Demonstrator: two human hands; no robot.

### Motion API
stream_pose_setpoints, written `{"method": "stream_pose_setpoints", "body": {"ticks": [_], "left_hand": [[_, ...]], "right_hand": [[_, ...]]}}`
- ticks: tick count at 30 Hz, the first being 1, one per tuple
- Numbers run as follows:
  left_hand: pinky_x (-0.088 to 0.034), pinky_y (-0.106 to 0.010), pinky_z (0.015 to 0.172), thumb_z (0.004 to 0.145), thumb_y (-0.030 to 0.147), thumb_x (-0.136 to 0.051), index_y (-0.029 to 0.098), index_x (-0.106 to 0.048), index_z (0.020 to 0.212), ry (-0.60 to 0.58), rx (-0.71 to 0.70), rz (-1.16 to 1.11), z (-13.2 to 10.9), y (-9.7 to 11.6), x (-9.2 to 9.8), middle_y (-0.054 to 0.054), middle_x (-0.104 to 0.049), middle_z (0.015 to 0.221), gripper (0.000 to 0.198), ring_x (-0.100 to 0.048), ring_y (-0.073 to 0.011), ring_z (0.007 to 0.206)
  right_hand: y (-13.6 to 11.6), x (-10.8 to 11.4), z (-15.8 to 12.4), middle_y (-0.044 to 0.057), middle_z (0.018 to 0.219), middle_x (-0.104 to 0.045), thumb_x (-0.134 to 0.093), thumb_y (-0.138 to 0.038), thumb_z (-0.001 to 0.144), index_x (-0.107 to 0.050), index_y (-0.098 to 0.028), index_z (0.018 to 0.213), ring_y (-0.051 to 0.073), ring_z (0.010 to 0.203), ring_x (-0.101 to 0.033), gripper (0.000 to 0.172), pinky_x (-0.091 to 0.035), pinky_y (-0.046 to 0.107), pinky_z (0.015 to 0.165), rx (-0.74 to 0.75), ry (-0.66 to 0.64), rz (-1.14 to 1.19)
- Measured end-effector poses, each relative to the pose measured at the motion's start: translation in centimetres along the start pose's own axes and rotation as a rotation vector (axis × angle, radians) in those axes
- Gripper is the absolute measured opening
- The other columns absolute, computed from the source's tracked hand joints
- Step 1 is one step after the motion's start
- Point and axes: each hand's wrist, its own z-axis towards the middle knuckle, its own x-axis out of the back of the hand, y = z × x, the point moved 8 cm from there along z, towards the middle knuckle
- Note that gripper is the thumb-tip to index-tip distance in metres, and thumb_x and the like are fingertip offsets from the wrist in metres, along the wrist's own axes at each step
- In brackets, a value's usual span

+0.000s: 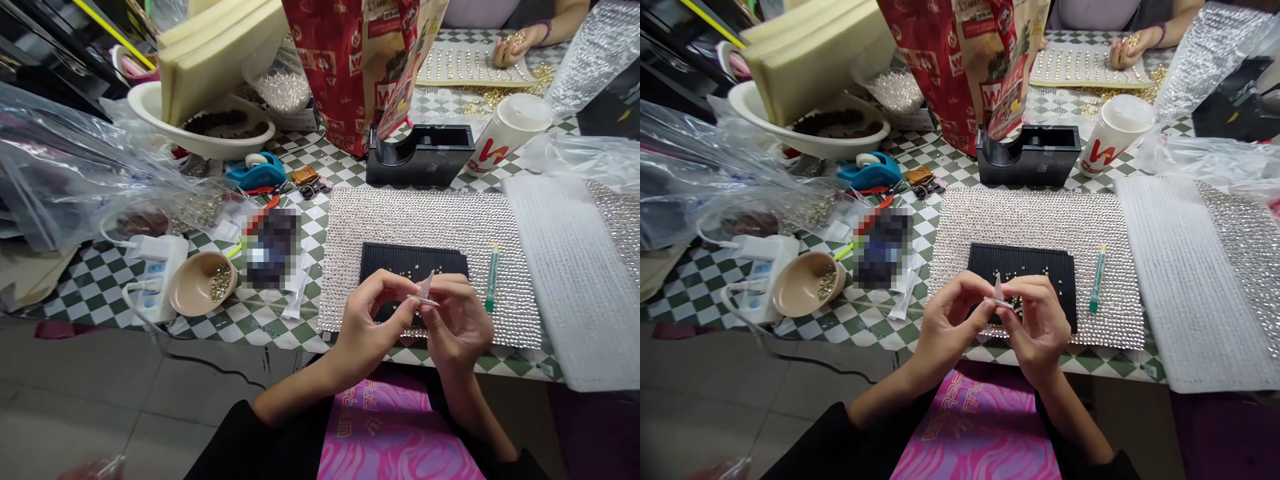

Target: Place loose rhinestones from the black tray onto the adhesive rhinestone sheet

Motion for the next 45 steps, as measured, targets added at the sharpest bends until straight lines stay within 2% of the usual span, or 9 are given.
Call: {"method": "stream_pose_setpoints", "body": {"ticks": [8,13,17,21,27,33,37,40,45], "left_hand": [[-0.054,-0.021,0.076,0.084,0.026,-0.067,0.022,-0.061,0.090,0.116,-0.112,-0.006,0.1,-0.4,-0.3,0.001,-0.064,0.087,0.009,-0.062,-0.0075,0.081],[-0.053,-0.031,0.088,0.093,0.032,-0.052,0.021,-0.055,0.104,0.056,-0.044,0.164,0.2,-1.4,-1.4,-0.005,-0.067,0.101,0.017,-0.064,-0.0131,0.095],[-0.052,-0.031,0.083,0.095,0.024,-0.038,0.018,-0.056,0.102,-0.392,-0.181,0.533,-1.6,-2.9,-6.1,-0.006,-0.068,0.097,0.020,-0.063,-0.0151,0.091],[-0.048,-0.027,0.074,0.093,0.021,-0.041,0.015,-0.060,0.099,-0.970,-0.700,0.817,-7.5,-6.3,-11.8,-0.005,-0.067,0.086,0.021,-0.060,-0.0141,0.079],[-0.044,-0.027,0.081,0.089,0.018,-0.040,0.027,-0.065,0.082,-1.006,-1.247,0.996,-12.9,-12.4,-13.7,-0.001,-0.057,0.074,0.028,-0.057,-0.0124,0.071],[-0.039,-0.037,0.068,0.084,0.021,-0.035,0.035,-0.057,0.076,-0.654,-1.716,1.547,-15.4,-15.3,-13.6,0.001,-0.026,0.059,0.027,-0.034,-0.0190,0.052],[-0.042,-0.036,0.063,0.083,0.015,-0.025,0.032,-0.049,0.068,-0.289,-2.025,1.960,-16.2,-17.2,-13.8,0.002,-0.022,0.055,0.034,-0.043,-0.0201,0.050],[-0.040,-0.028,0.054,0.077,0.004,-0.029,0.027,-0.048,0.054,0.225,-2.293,2.291,-16.0,-19.7,-14.7,0.004,-0.022,0.050,0.038,-0.042,-0.0149,0.043],[-0.019,-0.014,0.044,0.047,-0.012,-0.046,0.019,-0.056,0.044,1.365,-2.610,2.565,-15.3,-23.4,-15.9,0.006,-0.053,0.049,0.033,-0.038,-0.0033,0.037]], "right_hand": [[2.3,-0.8,-0.3,0.001,0.085,-0.061,-0.066,-0.029,0.090,-0.070,-0.026,0.090,0.013,0.080,-0.061,0.005,-0.053,0.027,0.068,-0.244,0.050,0.212],[3.0,0.6,1.2,-0.001,0.087,-0.068,-0.069,-0.027,0.087,-0.072,-0.027,0.087,0.012,0.085,-0.067,0.002,-0.056,0.026,0.078,-0.363,0.127,0.266],[3.7,2.3,6.1,-0.001,0.083,-0.072,-0.074,-0.028,0.084,-0.072,-0.026,0.088,0.013,0.074,-0.068,0.005,-0.057,0.029,0.071,-0.310,0.048,0.131],[7.3,0.4,11.9,0.001,0.074,-0.069,-0.079,-0.036,0.077,-0.072,-0.022,0.084,0.013,0.065,-0.064,0.016,-0.057,0.031,0.063,-0.292,-0.158,0.062],[14.5,-7.5,15.8,0.003,0.073,-0.065,-0.079,-0.045,0.073,-0.069,-0.017,0.081,0.012,0.064,-0.060,0.031,-0.056,0.032,0.065,-0.367,-0.413,0.038],[19.3,-13.9,16.4,0.001,0.068,-0.061,-0.074,-0.039,0.078,-0.061,-0.017,0.076,0.011,0.063,-0.058,0.026,-0.056,0.031,0.066,-0.443,-0.542,-0.026],[20.8,-15.4,16.3,0.001,0.066,-0.061,-0.072,-0.031,0.080,-0.058,-0.018,0.075,0.010,0.058,-0.057,0.019,-0.052,0.029,0.060,-0.453,-0.591,-0.056],[20.5,-15.4,16.5,0.000,0.067,-0.060,-0.070,-0.031,0.082,-0.059,-0.018,0.076,0.010,0.057,-0.056,0.018,-0.049,0.029,0.057,-0.380,-0.619,-0.080],[20.0,-15.2,16.7,0.001,0.070,-0.061,-0.070,-0.037,0.082,-0.060,-0.018,0.078,0.011,0.059,-0.056,0.021,-0.048,0.029,0.059,-0.306,-0.689,-0.082]]}}
